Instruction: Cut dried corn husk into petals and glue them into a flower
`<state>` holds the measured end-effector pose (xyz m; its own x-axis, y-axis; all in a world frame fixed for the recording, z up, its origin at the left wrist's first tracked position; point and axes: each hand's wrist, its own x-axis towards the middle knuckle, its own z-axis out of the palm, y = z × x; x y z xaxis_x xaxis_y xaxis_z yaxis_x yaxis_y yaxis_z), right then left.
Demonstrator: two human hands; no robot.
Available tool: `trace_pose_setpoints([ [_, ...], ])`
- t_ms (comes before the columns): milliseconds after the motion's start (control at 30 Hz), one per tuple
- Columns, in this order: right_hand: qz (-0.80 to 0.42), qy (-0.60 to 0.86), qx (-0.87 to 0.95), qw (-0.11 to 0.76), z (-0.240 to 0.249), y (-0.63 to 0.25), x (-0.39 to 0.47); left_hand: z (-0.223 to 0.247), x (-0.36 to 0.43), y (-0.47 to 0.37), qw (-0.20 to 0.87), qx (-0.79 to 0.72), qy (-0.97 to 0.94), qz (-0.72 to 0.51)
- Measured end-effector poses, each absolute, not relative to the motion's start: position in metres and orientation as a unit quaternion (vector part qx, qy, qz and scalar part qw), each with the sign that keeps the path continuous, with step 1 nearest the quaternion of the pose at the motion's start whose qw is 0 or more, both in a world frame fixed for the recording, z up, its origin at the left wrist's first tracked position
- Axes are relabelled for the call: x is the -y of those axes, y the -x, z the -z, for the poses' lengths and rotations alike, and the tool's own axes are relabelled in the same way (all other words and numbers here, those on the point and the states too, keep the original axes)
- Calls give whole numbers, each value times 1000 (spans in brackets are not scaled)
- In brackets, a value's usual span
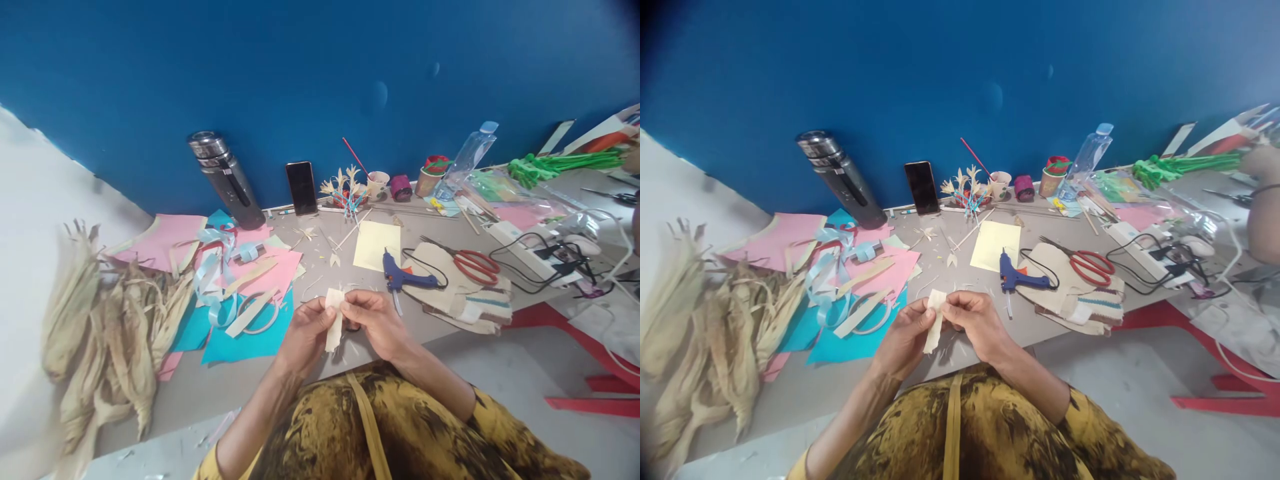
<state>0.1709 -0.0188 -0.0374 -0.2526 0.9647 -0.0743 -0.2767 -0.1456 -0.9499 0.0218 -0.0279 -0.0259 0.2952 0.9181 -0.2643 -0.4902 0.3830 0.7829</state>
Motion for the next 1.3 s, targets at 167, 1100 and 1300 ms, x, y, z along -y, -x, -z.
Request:
trace_pose_setpoints([
  [167,-632,396,466,475,43,-171,20,30,29,-21,730,-365,-321,-480],
  [1100,-495,442,634,397,17,-181,14,17,8,-20,690,-397,-286,-534],
  [1300,-480,485,615,394,24,-182,7,18,2,-5,687,-388,-239,-566],
])
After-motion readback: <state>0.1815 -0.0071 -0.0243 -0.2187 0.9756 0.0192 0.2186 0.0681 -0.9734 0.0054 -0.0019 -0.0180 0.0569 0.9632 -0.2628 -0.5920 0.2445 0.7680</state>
